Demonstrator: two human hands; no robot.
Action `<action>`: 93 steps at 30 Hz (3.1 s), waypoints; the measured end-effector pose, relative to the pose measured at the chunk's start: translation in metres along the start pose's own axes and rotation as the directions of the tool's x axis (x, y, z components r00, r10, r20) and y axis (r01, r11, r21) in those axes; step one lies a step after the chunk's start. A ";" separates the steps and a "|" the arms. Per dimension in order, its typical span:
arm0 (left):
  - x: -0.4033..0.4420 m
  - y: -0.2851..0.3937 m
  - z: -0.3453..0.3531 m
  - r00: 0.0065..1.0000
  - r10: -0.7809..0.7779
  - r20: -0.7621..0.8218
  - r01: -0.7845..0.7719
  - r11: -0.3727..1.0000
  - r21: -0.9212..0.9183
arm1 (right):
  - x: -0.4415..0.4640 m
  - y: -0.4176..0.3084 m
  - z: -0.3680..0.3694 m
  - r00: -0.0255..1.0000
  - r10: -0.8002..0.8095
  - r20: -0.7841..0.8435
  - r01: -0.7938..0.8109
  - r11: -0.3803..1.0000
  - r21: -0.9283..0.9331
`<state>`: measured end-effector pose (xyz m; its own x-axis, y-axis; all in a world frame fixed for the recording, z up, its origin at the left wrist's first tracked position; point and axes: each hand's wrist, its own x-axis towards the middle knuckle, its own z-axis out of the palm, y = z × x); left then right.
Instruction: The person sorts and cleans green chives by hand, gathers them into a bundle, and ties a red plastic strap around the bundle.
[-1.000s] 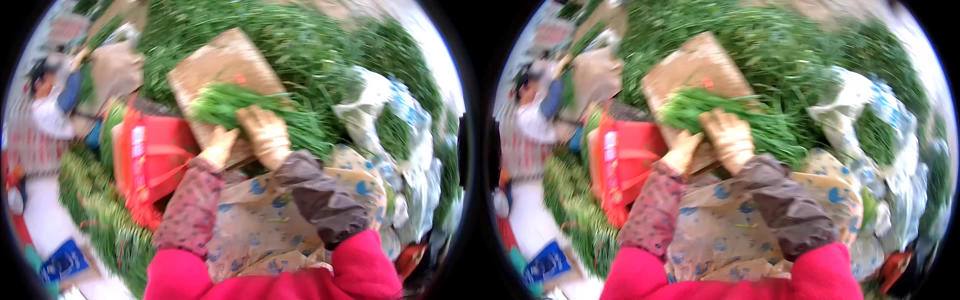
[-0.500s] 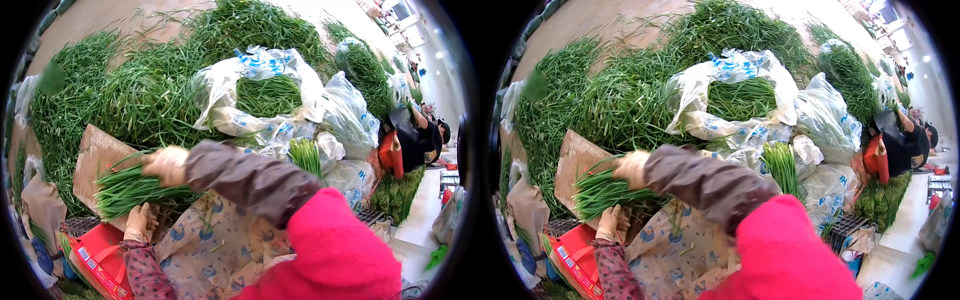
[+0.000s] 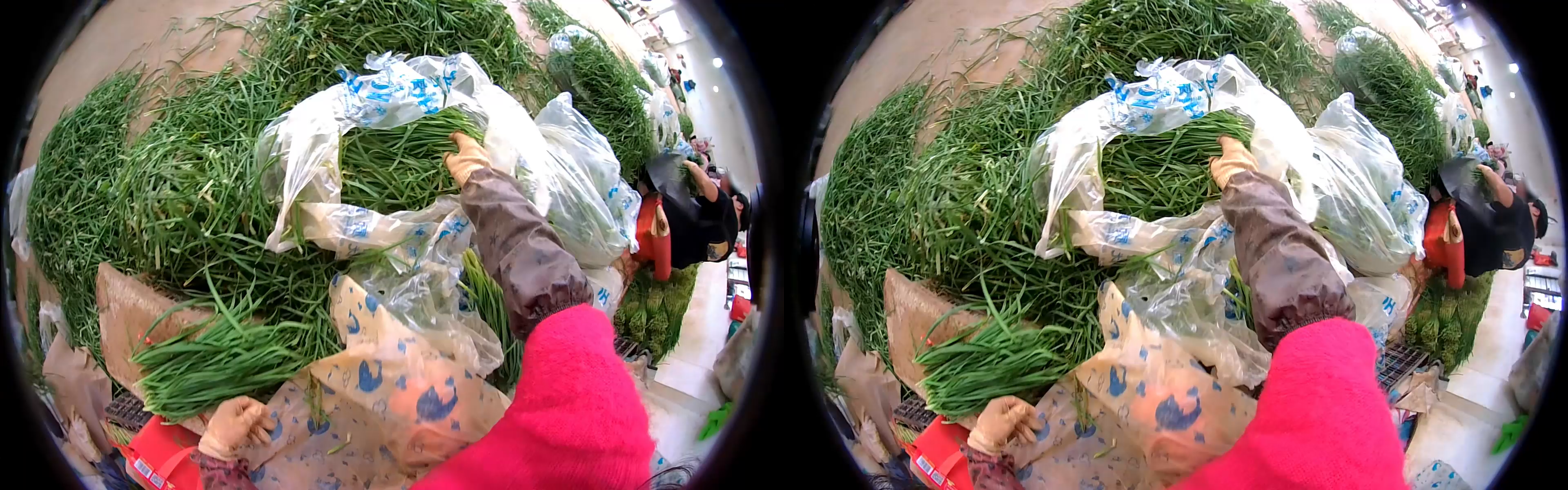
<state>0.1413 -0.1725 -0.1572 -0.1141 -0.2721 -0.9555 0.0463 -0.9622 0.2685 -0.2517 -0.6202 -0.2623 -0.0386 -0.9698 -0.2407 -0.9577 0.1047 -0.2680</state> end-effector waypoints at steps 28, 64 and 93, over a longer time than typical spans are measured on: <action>0.035 0.091 0.091 0.954 0.299 0.020 -0.291 0.939 -0.181 | 0.113 -0.033 -0.007 0.876 -0.395 0.277 0.479 0.647 -0.593; 0.252 0.203 0.225 0.687 0.683 0.248 -0.162 0.477 -0.864 | -0.127 -0.062 -0.065 0.711 -0.198 0.675 0.456 0.860 -0.228; 0.229 0.163 0.185 0.640 0.721 0.266 0.122 0.247 -0.961 | -0.053 -0.035 -0.015 0.836 -0.116 0.536 0.186 0.980 -0.078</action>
<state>-0.0612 -0.3947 -0.3098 -0.3039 -0.8713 -0.3853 0.9516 -0.2577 -0.1678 -0.2204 -0.5760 -0.2266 0.2318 -0.7047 -0.6706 -0.9674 -0.0947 -0.2348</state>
